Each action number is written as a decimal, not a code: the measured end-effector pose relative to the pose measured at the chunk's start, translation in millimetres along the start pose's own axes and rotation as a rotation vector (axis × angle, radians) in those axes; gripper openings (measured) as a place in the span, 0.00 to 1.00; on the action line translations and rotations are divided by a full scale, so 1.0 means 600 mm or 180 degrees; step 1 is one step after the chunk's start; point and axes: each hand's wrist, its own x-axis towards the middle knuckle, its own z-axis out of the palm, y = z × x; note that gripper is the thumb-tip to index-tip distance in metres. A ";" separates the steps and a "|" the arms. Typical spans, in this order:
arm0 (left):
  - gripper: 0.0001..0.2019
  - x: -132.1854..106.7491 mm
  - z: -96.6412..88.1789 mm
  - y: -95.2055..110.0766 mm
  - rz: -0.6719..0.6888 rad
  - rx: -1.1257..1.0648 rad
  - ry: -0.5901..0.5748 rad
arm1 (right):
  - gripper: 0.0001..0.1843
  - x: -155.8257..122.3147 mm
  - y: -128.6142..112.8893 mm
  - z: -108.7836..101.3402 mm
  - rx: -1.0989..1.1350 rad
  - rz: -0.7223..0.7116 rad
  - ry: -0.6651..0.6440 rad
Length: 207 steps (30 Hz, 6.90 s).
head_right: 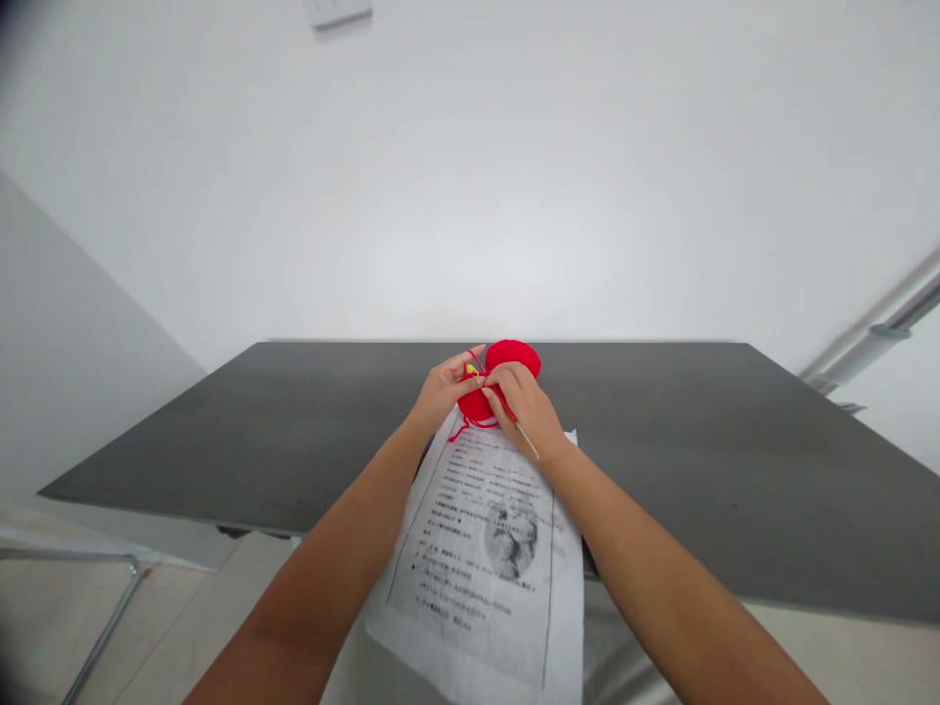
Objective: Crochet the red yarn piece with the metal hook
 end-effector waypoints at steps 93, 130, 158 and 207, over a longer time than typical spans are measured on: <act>0.32 -0.001 -0.021 -0.004 -0.0385 0.0226 -0.0385 | 0.07 -0.002 0.003 -0.007 0.0874 0.1075 -0.0533; 0.27 0.003 0.014 -0.018 -0.0568 -0.0854 -0.0094 | 0.08 -0.007 -0.002 0.016 0.0224 0.0336 0.0048; 0.26 -0.008 -0.028 0.019 -0.1292 -0.0432 -0.0787 | 0.08 0.005 -0.003 -0.022 0.1085 0.1037 0.0129; 0.20 -0.008 -0.041 0.025 -0.1367 0.0076 -0.0930 | 0.24 0.012 0.013 -0.017 0.3218 0.3017 0.0192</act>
